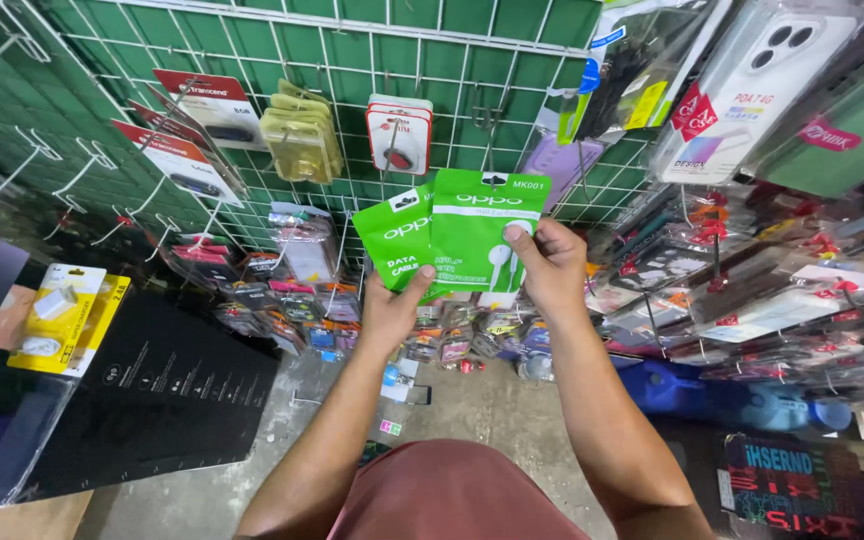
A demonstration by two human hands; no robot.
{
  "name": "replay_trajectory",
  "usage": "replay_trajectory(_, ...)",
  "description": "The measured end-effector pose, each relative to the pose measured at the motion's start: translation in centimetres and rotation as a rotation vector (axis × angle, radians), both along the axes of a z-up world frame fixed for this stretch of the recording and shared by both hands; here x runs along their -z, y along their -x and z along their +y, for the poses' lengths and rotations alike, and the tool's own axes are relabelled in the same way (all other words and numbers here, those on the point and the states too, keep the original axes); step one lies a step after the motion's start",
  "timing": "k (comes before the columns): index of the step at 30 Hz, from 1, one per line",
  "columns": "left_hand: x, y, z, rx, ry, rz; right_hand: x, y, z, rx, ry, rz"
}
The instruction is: Sort and organize various mobile phone cases, cables, and accessory boxes in a stationary or electronics store stockroom.
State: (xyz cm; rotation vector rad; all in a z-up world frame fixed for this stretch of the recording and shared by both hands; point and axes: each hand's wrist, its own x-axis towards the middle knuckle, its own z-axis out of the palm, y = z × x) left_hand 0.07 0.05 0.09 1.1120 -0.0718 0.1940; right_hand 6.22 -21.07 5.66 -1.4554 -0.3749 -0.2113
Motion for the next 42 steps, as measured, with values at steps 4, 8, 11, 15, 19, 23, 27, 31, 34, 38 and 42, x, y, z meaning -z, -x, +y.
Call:
replay_trajectory(4, -0.1, -0.2, 0.4, 0.024, -0.083, -0.011, 0.1, -0.1, 0.0, 0.004, 0.001, 0.0)
replay_trajectory(8, 0.0, -0.5, 0.7, 0.034, -0.058, 0.009, 0.3, -0.7, 0.5, 0.025, -0.005, 0.024)
replay_trajectory(11, 0.6, -0.8, 1.3, 0.041, -0.094, -0.002, 0.4, -1.7, 0.9, 0.089, -0.008, 0.043)
replay_trajectory(15, 2.0, -0.6, 2.2, 0.036, -0.105, 0.067, 0.8, -3.1, 1.3, 0.15, -0.035, 0.059)
replay_trajectory(19, 2.9, -0.1, 3.6, 0.006, -0.153, 0.08, 0.8, -5.1, 1.7, 0.172, -0.077, 0.043)
replay_trajectory(23, 3.1, 0.4, 4.4, -0.012, -0.127, 0.112, 1.7, -7.2, 1.8, 0.225, -0.093, 0.014)
replay_trajectory(27, 5.2, 0.4, 5.1, -0.044, -0.234, -0.01, 1.8, -8.2, 2.0, 0.233, -0.073, -0.029)
replay_trajectory(31, 2.6, 0.9, 4.7, 0.043, -0.113, 0.058, 3.5, -8.2, 1.5, 0.268, -0.049, -0.067)
replay_trajectory(34, 2.5, 0.9, 4.6, 0.07, -0.128, 0.048, 4.4, -6.0, 1.4, 0.278, -0.084, -0.139)
replay_trajectory(38, 2.1, 0.5, 4.2, 0.092, -0.174, 0.126, 2.8, -0.4, 2.5, 0.385, 0.096, -0.193)
replay_trajectory(42, 1.2, 0.1, 3.6, 0.138, -0.21, 0.093, 3.4, 3.3, 2.4, 0.091, 0.061, -0.185)
